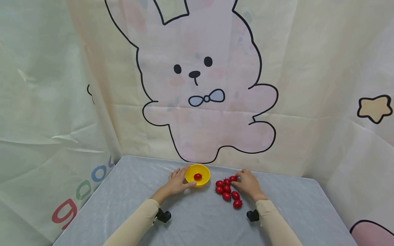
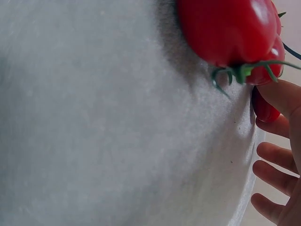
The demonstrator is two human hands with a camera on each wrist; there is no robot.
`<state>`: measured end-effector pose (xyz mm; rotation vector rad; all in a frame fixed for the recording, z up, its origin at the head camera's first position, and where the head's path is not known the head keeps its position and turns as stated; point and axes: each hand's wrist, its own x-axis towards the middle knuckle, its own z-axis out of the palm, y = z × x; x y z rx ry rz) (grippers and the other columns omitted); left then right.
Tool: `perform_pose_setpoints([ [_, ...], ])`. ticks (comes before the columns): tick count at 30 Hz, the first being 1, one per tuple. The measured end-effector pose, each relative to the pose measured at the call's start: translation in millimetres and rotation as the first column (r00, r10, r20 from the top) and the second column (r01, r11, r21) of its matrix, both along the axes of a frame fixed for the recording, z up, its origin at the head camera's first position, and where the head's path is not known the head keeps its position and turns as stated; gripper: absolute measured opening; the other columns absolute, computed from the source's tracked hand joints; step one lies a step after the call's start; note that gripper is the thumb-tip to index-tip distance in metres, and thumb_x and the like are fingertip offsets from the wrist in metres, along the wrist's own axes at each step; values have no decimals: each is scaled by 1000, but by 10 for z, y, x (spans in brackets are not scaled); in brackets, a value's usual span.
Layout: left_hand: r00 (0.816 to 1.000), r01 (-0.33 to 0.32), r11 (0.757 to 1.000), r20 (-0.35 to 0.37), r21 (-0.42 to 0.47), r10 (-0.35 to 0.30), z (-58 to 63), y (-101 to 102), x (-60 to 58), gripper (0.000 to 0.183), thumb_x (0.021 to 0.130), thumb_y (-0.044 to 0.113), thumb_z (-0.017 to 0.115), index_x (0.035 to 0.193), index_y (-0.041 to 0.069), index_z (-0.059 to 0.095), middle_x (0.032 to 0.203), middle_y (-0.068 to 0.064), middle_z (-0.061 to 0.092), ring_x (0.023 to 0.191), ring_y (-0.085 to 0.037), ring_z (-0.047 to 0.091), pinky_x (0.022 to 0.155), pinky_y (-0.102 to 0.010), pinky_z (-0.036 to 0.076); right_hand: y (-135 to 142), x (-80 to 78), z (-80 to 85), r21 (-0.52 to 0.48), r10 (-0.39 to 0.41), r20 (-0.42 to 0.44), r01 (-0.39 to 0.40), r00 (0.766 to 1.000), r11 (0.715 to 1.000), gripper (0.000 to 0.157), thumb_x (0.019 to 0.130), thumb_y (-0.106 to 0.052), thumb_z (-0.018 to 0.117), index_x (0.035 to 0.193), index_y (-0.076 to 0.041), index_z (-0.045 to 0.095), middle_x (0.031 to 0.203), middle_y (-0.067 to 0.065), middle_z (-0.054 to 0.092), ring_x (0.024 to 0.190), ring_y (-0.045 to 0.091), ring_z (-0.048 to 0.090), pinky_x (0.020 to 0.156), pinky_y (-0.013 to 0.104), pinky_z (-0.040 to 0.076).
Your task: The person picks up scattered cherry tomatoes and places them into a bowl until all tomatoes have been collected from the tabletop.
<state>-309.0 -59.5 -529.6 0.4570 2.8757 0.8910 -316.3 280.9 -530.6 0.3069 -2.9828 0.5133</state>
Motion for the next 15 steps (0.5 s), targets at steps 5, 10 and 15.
perform_pose_setpoints([
  [5,1000,4,1000,-1,9,-4,1,-3,-2,95,86,65,62,158,18,21,161,-12,33,148,-43,22,118,-70,9,3,0,11,12,-2,-13,2,1000,1000,31,83,-30,79,101,-5,75,106,15,66,99,32,62,91,54,51],
  [10,1000,2,1000,0,12,-2,3,-3,-6,95,86,65,62,158,18,22,161,-12,33,149,-42,22,119,-70,8,14,5,8,18,-2,-21,2,1000,1000,31,82,-30,79,101,-6,75,105,14,66,98,31,62,90,54,52],
  [15,1000,4,1000,-12,18,-4,1,-2,-1,95,86,66,62,157,16,23,161,-14,34,148,-43,22,118,-70,8,11,-8,-7,8,-5,-15,5,1000,1000,31,82,-30,79,102,-6,74,105,14,65,98,31,61,89,54,51],
])
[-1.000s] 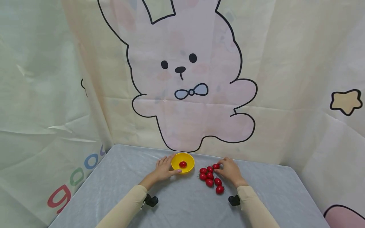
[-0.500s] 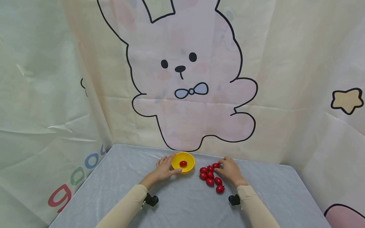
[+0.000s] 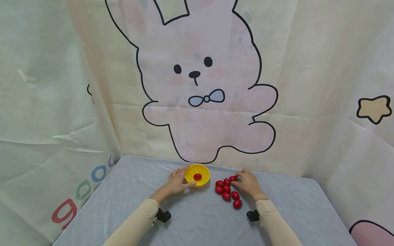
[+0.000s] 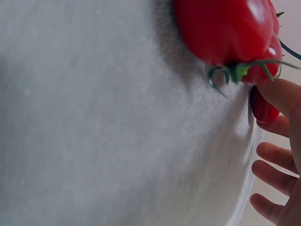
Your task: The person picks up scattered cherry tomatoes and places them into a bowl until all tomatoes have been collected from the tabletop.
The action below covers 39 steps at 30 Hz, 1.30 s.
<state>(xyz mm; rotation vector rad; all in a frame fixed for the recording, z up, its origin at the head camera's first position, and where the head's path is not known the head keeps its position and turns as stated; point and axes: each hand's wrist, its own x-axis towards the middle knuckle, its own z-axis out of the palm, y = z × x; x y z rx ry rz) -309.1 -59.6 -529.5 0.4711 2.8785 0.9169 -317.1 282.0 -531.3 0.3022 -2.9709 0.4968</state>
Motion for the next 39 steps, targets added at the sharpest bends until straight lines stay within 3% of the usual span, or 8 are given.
perform_pose_setpoints([
  [10,1000,2,1000,10,-9,-2,4,-10,0,96,86,66,62,158,17,22,162,-11,32,149,-43,22,119,-70,9,-46,-7,-6,3,-8,3,8,1000,1000,32,83,-31,78,101,-6,74,105,14,64,97,31,61,90,54,51],
  [18,1000,-2,1000,16,-11,2,-106,5,-72,98,85,68,61,159,23,17,160,-15,33,149,-43,20,119,-68,8,-15,-22,-20,17,12,-29,-12,999,1000,34,84,-34,77,101,-5,74,103,13,66,94,28,63,86,51,54],
  [29,1000,-9,1000,3,-3,9,-154,-7,-89,99,83,72,60,159,24,19,160,-13,34,149,-42,21,119,-68,8,18,-69,71,14,2,-49,-1,999,1000,38,84,-37,77,104,-4,74,109,17,66,99,33,62,85,53,54],
  [39,1000,-7,1000,14,-6,7,-47,-6,-23,97,85,68,61,159,22,20,159,-15,35,148,-43,23,119,-68,10,-73,-83,165,8,-19,-24,20,1000,1000,36,83,-39,77,102,-7,74,111,15,66,102,31,62,91,53,53],
])
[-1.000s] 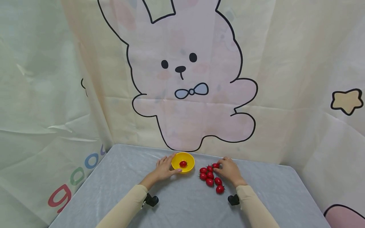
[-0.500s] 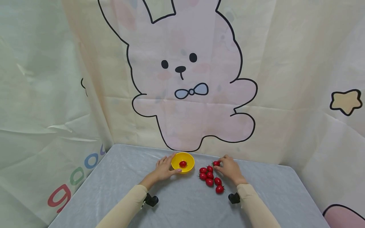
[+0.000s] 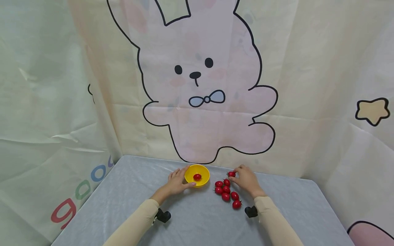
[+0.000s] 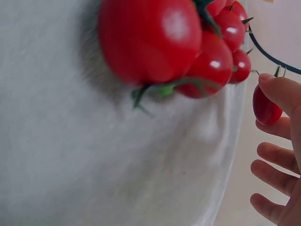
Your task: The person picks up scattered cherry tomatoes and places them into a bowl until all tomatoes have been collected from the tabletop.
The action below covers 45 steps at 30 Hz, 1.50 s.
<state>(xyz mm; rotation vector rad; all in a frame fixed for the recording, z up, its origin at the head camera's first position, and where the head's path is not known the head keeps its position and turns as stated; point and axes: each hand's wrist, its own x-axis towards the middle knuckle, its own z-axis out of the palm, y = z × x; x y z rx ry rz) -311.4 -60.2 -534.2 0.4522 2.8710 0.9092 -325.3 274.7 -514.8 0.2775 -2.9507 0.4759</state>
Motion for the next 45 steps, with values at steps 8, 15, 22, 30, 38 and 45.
perform_pose_setpoints([
  [8,1000,-1,1000,0,-8,1,4,0,-4,97,84,69,62,158,22,20,160,-15,35,148,-43,23,119,-68,11,-130,-1,74,-23,36,-14,-36,999,999,35,84,-38,77,99,-8,75,110,15,66,100,29,62,89,51,54],
  [15,1000,2,1000,1,-9,-2,7,0,1,98,84,69,62,159,21,20,160,-15,34,148,-44,24,119,-69,11,-205,-7,89,-20,32,-3,-33,999,999,34,84,-38,77,100,-8,75,110,13,65,99,27,60,91,50,54],
  [22,1000,2,1000,-2,-11,-2,-10,0,-18,98,84,70,61,159,21,20,159,-15,35,148,-43,23,119,-69,10,-278,-7,138,-9,40,-6,-40,999,999,36,85,-39,76,102,-8,75,111,12,65,101,28,60,93,51,53],
  [30,1000,-3,1000,-3,-17,3,-14,4,-27,98,84,70,61,158,20,21,160,-13,35,148,-42,23,118,-69,10,-389,-9,182,13,68,-17,-68,998,998,37,84,-40,77,104,-9,75,112,12,66,102,28,59,94,50,53],
  [38,1000,-5,1000,6,-21,5,-4,6,-28,98,84,70,60,158,21,20,161,-13,33,148,-42,23,119,-68,10,-465,-46,202,19,94,-36,-93,995,995,37,84,-40,77,105,-10,75,113,9,65,104,28,60,95,50,52],
  [45,1000,-3,1000,8,-16,3,-10,12,-31,97,85,68,61,159,20,20,161,-13,34,148,-42,22,118,-69,9,-533,-70,232,36,123,-54,-121,991,992,37,84,-40,77,106,-10,75,111,9,66,102,28,60,95,50,52],
])
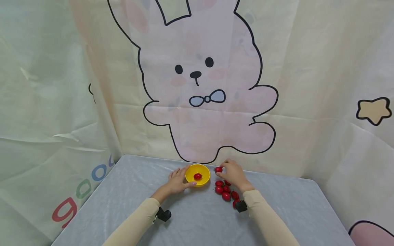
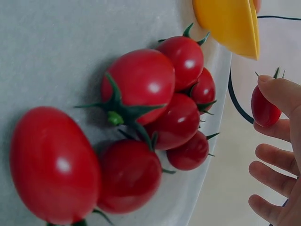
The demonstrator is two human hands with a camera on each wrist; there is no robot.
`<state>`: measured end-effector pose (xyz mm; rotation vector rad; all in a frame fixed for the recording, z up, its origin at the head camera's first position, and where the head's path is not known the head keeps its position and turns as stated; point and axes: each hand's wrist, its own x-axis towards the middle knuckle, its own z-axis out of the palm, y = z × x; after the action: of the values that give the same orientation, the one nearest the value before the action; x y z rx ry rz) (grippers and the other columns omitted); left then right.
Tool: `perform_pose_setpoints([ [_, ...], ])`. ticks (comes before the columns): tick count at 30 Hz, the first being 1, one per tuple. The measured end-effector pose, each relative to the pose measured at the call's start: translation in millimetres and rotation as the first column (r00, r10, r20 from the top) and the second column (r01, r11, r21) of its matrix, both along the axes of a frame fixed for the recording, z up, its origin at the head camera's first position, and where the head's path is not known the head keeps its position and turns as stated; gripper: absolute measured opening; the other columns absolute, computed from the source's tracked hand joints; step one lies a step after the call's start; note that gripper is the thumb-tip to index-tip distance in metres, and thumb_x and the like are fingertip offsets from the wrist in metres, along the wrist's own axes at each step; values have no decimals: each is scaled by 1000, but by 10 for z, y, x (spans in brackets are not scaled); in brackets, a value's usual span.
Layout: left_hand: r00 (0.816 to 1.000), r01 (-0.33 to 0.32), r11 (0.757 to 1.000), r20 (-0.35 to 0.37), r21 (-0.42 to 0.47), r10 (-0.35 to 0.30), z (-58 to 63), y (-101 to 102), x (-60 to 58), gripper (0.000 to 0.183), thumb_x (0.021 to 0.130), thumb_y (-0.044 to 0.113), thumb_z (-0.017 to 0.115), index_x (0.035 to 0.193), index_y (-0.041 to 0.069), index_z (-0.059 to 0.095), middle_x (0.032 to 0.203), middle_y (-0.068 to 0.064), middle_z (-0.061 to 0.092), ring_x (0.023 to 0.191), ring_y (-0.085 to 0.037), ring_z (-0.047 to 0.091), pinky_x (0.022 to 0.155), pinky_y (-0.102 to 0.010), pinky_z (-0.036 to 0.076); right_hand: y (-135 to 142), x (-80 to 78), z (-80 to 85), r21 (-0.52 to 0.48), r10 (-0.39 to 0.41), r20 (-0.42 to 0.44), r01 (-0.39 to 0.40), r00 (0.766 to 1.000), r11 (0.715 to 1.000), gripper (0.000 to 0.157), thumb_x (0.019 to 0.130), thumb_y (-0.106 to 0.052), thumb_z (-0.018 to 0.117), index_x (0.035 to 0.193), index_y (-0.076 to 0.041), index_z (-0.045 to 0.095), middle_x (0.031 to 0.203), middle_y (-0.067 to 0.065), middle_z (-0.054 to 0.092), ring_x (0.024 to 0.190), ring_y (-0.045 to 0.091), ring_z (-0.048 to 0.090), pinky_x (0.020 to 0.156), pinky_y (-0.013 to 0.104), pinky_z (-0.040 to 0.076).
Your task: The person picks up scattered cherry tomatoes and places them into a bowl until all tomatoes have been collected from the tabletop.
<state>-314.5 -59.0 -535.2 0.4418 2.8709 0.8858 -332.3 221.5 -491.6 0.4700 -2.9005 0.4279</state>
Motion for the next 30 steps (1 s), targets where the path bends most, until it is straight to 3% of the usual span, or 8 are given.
perform_pose_setpoints([
  [19,1000,-14,1000,10,-19,14,36,4,16,97,84,70,61,158,24,20,159,-14,35,147,-42,24,119,-68,10,-248,30,127,-20,46,5,-46,999,999,36,84,-41,77,107,-13,75,110,6,65,102,24,59,94,47,54],
  [30,1000,-5,1000,-7,-3,5,36,5,23,96,85,68,62,158,19,23,158,-16,37,146,-43,25,118,-69,11,-393,25,132,-41,70,-4,-70,998,997,36,84,-42,77,107,-14,75,115,7,67,106,27,60,97,49,52],
])
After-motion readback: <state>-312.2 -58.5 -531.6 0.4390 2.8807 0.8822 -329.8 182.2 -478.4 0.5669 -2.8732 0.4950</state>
